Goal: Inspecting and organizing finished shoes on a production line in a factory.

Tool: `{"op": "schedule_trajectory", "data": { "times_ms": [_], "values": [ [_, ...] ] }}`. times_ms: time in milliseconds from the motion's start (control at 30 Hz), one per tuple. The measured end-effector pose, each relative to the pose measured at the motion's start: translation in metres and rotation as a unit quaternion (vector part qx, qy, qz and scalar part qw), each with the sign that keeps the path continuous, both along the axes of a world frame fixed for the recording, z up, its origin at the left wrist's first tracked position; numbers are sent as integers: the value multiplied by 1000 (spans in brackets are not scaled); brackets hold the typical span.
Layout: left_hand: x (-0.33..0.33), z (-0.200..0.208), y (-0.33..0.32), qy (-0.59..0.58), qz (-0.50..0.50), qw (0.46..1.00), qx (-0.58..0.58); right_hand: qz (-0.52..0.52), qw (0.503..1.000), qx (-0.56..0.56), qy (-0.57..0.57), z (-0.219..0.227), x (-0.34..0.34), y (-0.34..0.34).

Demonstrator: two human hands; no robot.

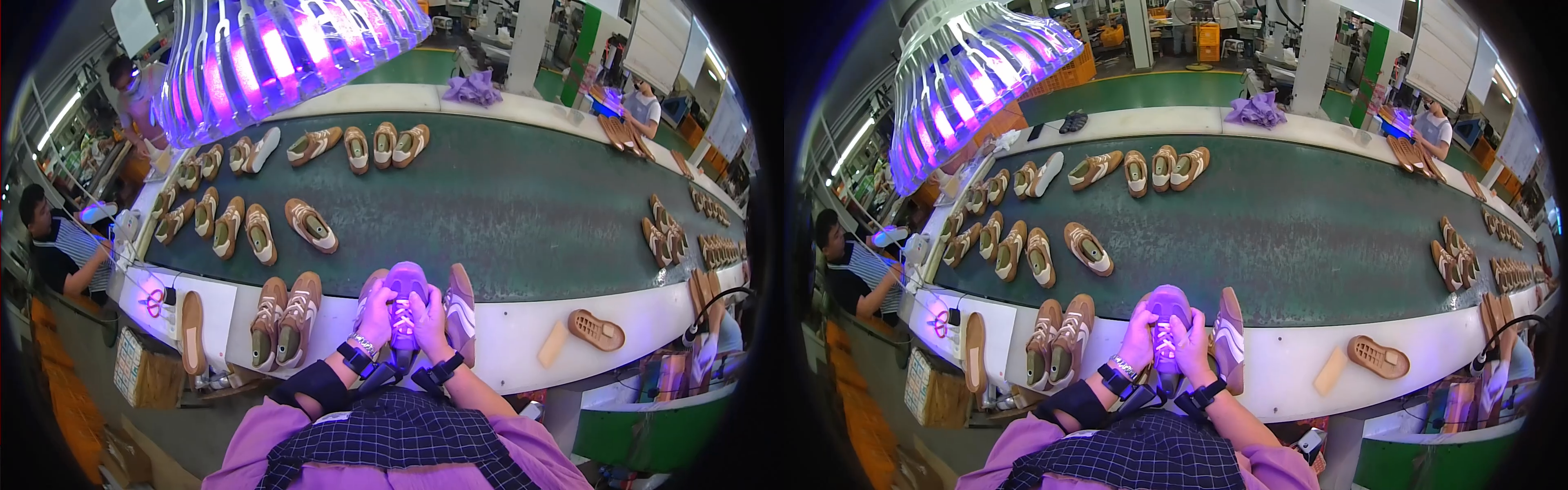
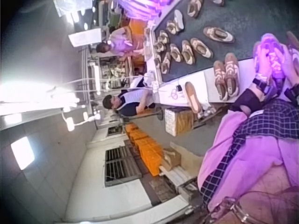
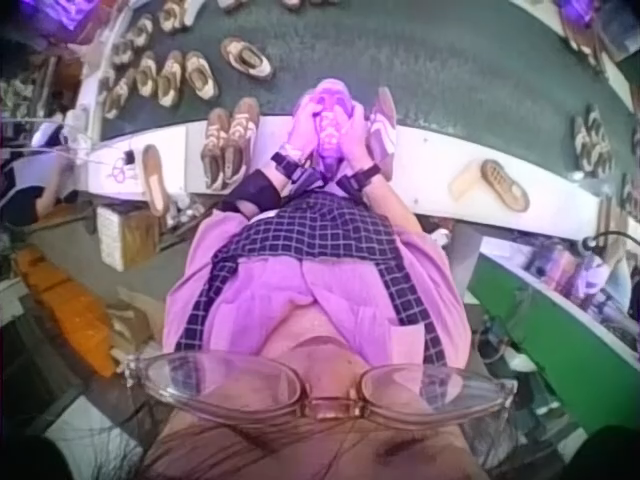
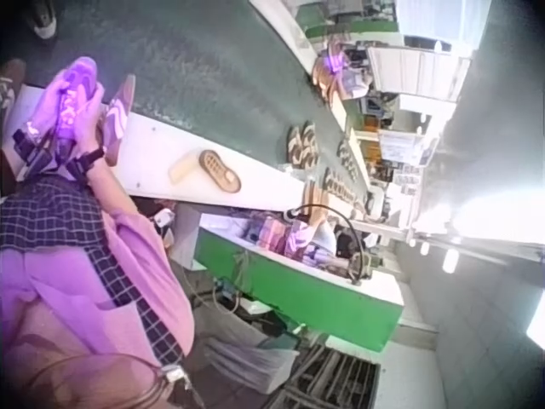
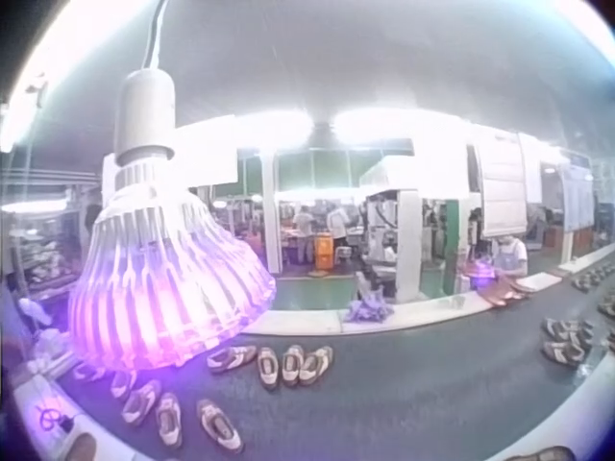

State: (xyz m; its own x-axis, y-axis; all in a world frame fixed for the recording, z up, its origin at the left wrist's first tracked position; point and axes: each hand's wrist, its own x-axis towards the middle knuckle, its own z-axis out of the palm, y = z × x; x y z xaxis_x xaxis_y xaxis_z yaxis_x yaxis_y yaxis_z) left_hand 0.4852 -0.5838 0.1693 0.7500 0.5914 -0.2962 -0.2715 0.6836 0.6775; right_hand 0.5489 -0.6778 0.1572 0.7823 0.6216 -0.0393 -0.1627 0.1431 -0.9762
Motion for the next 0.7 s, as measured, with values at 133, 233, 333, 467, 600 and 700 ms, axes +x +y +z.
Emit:
{"op": "schedule_trajectory", "data": {
  "times_ms": [133,233,333,467,600,700],
  "values": [
    [6,-4,-5,20,2,999,-26,-51,995,-50,-67,-7,-4,-3],
    [6,-3,-5,23,-2,999,-34,-99,975,-82,-178,-3,0,-2],
    [7,0,-7,4,-1,1000,-2,-64,989,-91,-102,-4,8,2],
    [5,-9,-12,-4,51,998,31,-15,999,3,36,-22,16,1],
    [0,-11,-7,-42,29,998,-44,-11,1000,17,-7,-23,16,-4],
    [-2,-1,-13,-6,15,999,43,6,999,29,34,-8,10,-8]
  ]
}}
